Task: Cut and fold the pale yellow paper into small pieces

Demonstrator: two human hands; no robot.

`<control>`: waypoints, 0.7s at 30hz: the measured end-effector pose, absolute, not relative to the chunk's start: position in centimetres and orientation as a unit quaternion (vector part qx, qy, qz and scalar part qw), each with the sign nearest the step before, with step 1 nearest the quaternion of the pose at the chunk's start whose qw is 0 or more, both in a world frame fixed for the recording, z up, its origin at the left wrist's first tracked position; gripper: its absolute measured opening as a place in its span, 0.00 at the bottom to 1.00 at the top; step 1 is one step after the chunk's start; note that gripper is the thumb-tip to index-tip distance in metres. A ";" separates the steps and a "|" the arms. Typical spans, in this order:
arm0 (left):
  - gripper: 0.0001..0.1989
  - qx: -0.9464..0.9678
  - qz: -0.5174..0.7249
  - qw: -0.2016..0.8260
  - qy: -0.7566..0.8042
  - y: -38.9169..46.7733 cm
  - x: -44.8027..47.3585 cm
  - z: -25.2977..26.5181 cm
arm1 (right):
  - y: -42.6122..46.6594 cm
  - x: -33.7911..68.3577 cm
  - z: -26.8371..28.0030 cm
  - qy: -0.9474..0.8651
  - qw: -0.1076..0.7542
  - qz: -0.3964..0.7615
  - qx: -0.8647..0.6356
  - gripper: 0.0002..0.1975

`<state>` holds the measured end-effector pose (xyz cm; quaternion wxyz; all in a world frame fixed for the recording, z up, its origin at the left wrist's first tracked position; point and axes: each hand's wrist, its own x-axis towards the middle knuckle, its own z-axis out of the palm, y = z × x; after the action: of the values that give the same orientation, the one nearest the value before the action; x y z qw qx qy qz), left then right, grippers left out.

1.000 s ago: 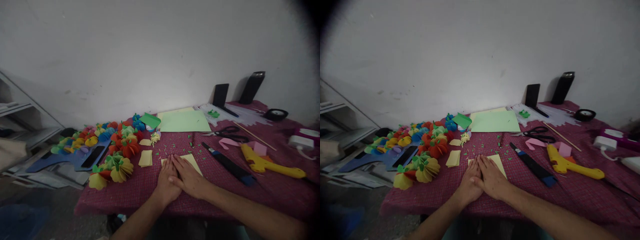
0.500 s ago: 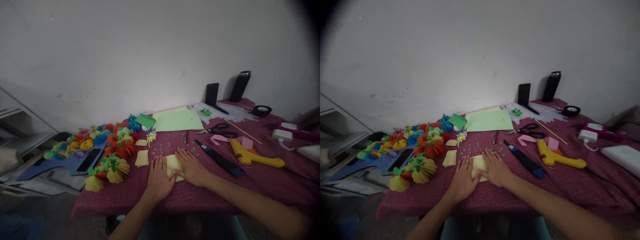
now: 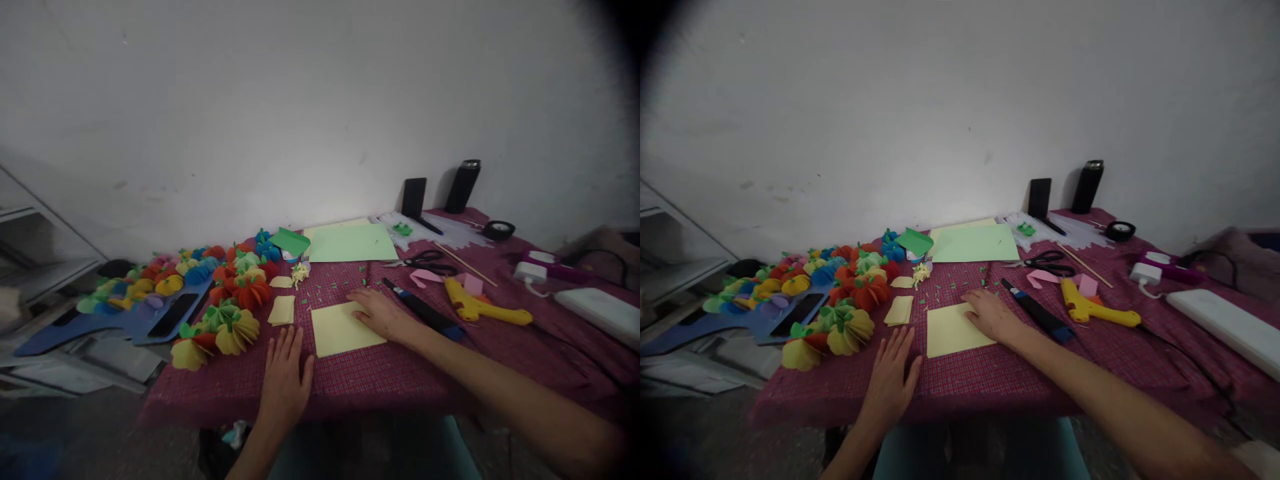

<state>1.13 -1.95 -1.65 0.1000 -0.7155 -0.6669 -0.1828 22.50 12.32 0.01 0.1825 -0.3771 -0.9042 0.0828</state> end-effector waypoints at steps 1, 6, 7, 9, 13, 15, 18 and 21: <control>0.22 -0.715 -0.189 0.098 -0.666 -2.2 1.1 -1.7 | 12.8 22.0 0.2 -0.909 0.165 0.093 -0.372 0.21; 0.21 -0.715 -0.211 0.085 -0.661 -3.3 1.4 -2.3 | 15.0 20.2 0.8 -0.925 0.069 0.119 -0.354 0.26; 0.21 -0.718 -0.211 0.084 -0.658 -3.5 1.5 -2.5 | 15.3 20.1 0.9 -0.925 0.058 0.120 -0.356 0.27; 0.21 -0.726 -0.206 0.080 -0.651 -3.8 1.7 -2.8 | 15.8 20.0 1.3 -0.924 0.042 0.129 -0.357 0.27; 0.20 -0.726 -0.201 0.078 -0.653 -3.9 1.8 -3.1 | 16.3 19.9 2.0 -0.922 0.007 0.153 -0.356 0.23; 0.19 -0.725 -0.201 0.080 -0.654 -3.8 1.7 -3.2 | 16.4 19.9 2.1 -0.920 0.003 0.160 -0.357 0.22; 0.19 -0.724 -0.204 0.080 -0.653 -3.8 1.6 -3.3 | 16.6 19.9 1.8 -0.915 -0.003 0.175 -0.364 0.19; 0.19 -0.725 -0.210 0.076 -0.651 -3.8 1.5 -3.3 | 16.5 20.0 1.4 -0.910 -0.010 0.186 -0.370 0.12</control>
<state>1.52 -3.83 -3.34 0.0762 -0.7253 -0.6513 -0.2097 20.02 16.45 1.41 -0.0098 -0.3695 -0.9103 0.1862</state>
